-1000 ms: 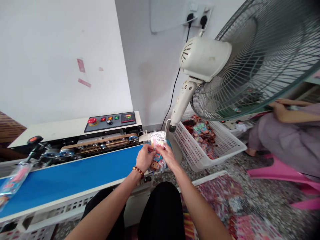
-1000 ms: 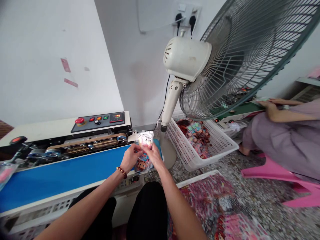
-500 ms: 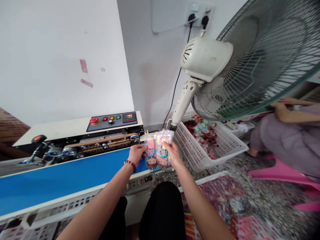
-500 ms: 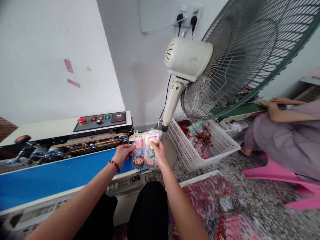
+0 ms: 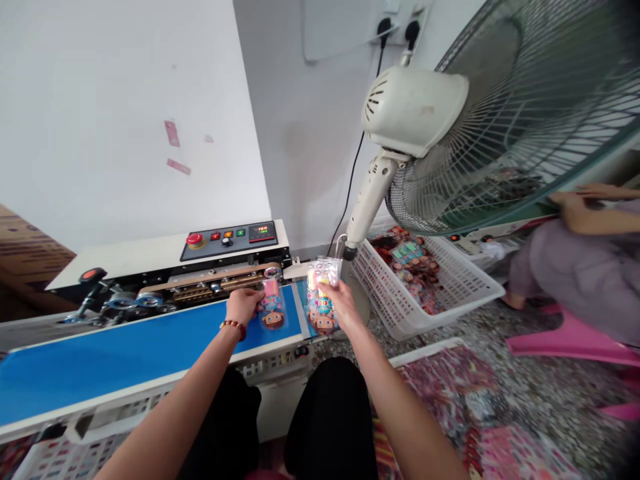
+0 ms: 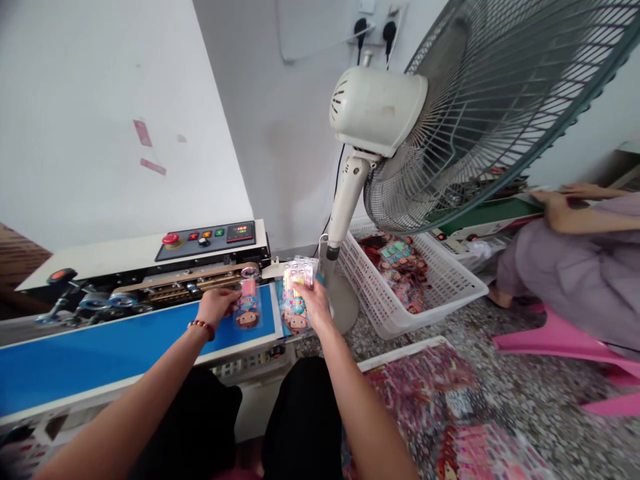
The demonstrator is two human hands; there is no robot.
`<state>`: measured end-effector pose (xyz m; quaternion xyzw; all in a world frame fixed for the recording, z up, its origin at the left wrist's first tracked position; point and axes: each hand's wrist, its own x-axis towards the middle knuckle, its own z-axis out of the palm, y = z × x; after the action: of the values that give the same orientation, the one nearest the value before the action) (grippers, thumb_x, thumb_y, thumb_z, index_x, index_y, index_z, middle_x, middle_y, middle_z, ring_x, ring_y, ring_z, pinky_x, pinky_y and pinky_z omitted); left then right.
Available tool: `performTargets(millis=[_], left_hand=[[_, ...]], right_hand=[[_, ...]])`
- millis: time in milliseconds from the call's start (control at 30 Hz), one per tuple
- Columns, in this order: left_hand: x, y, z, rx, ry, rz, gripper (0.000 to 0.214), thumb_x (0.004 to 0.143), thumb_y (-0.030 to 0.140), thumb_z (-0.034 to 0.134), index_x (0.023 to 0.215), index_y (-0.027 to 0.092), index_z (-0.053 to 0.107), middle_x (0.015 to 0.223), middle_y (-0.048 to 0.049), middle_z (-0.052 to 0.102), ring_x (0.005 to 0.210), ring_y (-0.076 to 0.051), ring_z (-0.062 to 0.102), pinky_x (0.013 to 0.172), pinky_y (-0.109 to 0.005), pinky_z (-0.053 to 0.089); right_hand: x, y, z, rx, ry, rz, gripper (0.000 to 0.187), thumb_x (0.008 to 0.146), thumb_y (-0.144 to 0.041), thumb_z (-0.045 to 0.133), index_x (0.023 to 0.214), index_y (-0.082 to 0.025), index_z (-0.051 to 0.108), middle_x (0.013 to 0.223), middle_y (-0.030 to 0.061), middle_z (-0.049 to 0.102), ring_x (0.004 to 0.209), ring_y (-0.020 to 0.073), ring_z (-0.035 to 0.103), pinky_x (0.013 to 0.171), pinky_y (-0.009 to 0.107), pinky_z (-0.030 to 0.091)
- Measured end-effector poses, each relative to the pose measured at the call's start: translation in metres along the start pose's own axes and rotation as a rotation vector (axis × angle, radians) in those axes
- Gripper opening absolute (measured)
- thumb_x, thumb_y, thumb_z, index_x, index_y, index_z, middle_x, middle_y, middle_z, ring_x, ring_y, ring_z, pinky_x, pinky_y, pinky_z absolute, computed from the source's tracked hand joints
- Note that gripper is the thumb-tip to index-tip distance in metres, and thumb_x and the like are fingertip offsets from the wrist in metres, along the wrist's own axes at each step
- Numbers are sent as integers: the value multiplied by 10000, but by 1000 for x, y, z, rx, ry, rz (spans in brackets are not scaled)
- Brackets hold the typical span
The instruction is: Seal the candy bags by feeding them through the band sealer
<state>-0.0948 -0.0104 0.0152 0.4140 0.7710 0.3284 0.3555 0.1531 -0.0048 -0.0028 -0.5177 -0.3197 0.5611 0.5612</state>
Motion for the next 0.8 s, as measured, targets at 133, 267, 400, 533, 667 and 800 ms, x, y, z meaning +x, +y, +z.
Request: performTargets(millis=[133,267,400,533,667,800], left_hand=[[-27,-5,1,224,399,355,447,776,410,706,1145,159,684,1162,-180,668,1120,-355,636,906,-447,532],[-43,17,46,65,20,446,265,885,396,586,971,183,717,979,-113,723,918,-268,668,852,-371,513],[-37,37,83,-147,-144,239,140,807,301,618,772,184,687,724,-36,683,693,-185,619,674,-268,461],[-27,40,83,-258,-94,145,119,771,275,598,742,181,664,692,-9,669,578,-138,567,578,-237,414],[-16,41,65,-150,-129,18,118,736,221,594,640,168,639,584,-12,619,468,-125,502,488,-237,352],[-3,39,42,-52,-98,-38,188,759,184,583,574,168,611,464,-9,522,437,-136,476,462,-240,318]], right_hand=[[5,9,2,-32,-77,1,459,605,-522,824,907,-202,690,778,1,732,645,187,649,648,303,530],[4,13,-1,-126,-122,-65,459,665,-539,798,974,-212,707,876,14,754,761,204,677,739,313,544],[2,12,-10,-208,-60,-89,420,705,-548,762,952,-213,709,859,16,747,754,205,669,703,297,525],[1,9,-17,-207,42,-87,413,686,-544,740,919,-205,702,822,21,744,735,212,671,681,295,512],[1,5,-16,-147,76,-56,443,651,-536,747,930,-193,710,830,34,759,747,225,691,672,298,523],[-1,3,-13,-110,68,-35,444,647,-514,761,949,-193,708,824,32,757,718,220,688,643,296,522]])
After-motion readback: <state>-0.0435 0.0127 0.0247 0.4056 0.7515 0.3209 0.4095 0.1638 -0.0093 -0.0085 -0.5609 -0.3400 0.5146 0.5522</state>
